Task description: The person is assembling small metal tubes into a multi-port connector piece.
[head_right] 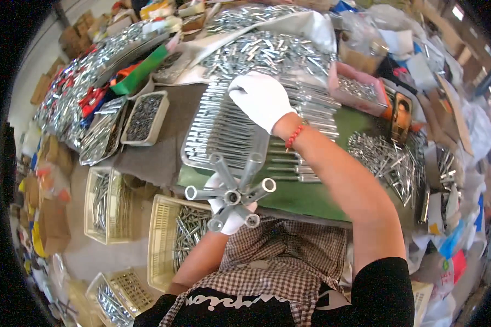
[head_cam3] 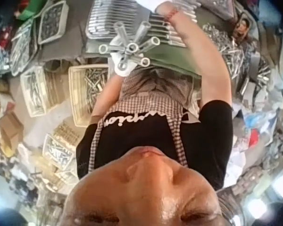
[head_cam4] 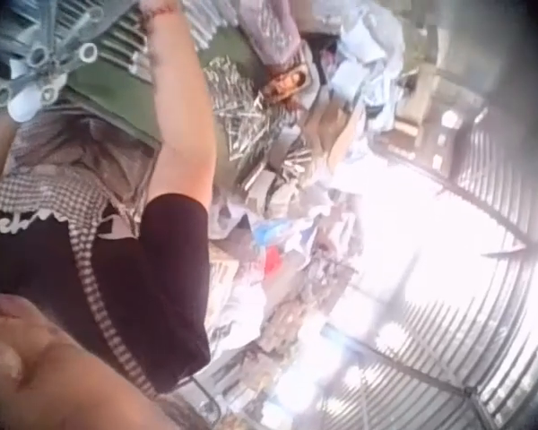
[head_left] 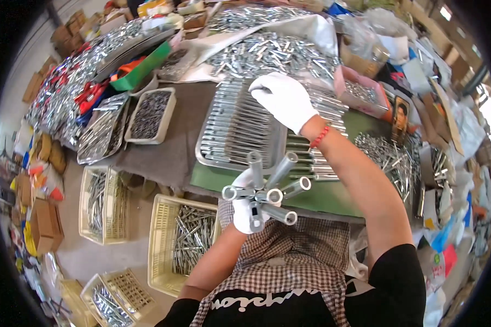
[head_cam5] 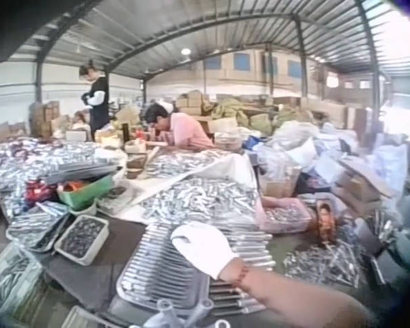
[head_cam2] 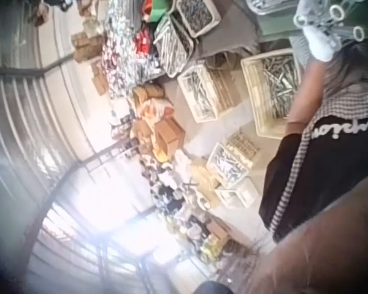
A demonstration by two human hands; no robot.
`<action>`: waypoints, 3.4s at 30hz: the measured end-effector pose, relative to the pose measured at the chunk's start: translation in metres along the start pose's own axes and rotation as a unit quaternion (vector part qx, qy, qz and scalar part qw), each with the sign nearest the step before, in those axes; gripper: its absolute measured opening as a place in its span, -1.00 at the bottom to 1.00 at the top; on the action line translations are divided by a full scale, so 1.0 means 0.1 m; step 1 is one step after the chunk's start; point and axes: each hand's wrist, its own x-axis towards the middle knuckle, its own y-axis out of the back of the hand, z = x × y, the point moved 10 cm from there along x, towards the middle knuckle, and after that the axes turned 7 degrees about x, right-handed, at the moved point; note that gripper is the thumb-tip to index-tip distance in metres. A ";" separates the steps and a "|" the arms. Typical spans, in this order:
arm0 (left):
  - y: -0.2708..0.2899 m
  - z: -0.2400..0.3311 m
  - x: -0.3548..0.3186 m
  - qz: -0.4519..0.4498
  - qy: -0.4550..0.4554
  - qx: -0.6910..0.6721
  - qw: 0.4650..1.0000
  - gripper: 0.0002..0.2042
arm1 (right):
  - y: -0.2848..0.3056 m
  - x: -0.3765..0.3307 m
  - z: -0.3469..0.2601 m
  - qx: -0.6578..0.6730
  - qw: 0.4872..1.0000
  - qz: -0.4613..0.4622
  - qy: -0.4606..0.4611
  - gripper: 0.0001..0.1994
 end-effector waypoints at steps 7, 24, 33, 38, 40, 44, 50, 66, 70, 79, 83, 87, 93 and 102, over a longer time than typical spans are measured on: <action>-0.03 0.09 -0.04 0.110 0.038 0.136 0.984 -0.66 | -0.75 0.24 -0.01 -0.104 0.989 -0.088 0.056 -0.84; -0.17 0.16 -0.05 0.084 -0.039 0.207 0.974 -0.72 | 0.56 -0.04 -0.44 0.452 0.881 0.033 -0.136 -0.66; -0.22 0.15 -0.03 -0.023 -0.038 0.270 0.962 -0.59 | 0.75 -0.44 -0.96 0.249 0.968 -0.006 -0.035 -0.64; -0.24 0.16 -0.07 -0.048 -0.048 0.288 0.955 -0.48 | 0.56 -0.53 -0.99 0.188 0.979 -0.075 -0.024 -0.67; -0.26 0.15 -0.06 -0.066 -0.048 0.288 0.954 -0.48 | 0.58 -0.53 -1.07 0.147 0.985 -0.085 -0.006 -0.67; -0.26 0.25 -0.05 -0.091 -0.172 0.581 0.790 -0.51 | 0.45 -0.57 -1.14 0.113 0.984 -0.132 0.032 -0.71; -0.32 0.24 -0.05 -0.083 -0.150 0.523 0.835 -0.63 | 0.30 -0.52 -1.01 0.254 0.935 -0.246 -0.006 -0.72; -0.26 0.39 -0.07 0.105 -0.132 0.368 0.914 -0.67 | -0.83 0.22 0.06 -0.153 0.982 -0.100 0.038 -0.85; 0.00 0.12 0.03 0.103 0.000 0.166 0.981 -0.70 | -0.84 0.24 0.00 -0.128 0.988 -0.084 0.010 -0.84; 0.00 0.15 -0.03 0.100 -0.011 0.147 0.984 -0.67 | -0.20 0.14 0.07 0.280 0.943 -0.058 -0.168 -0.72; -0.12 0.13 0.03 0.074 -0.012 0.131 0.989 -0.65 | 0.78 -0.21 -0.21 0.432 0.888 0.076 -0.137 -0.68; -0.07 0.15 0.02 0.075 -0.040 0.163 0.983 -0.66 | 1.28 -0.56 -0.47 0.481 0.863 0.117 -0.101 -0.66; 0.18 0.26 0.03 -0.028 -0.208 0.370 0.905 -0.16 | 1.09 -0.90 -0.75 0.345 0.927 0.077 -0.122 -0.61; -0.50 0.57 -0.29 0.029 -0.439 0.604 0.665 -0.48 | 0.72 -0.97 -0.75 0.259 0.962 -0.001 -0.086 -0.66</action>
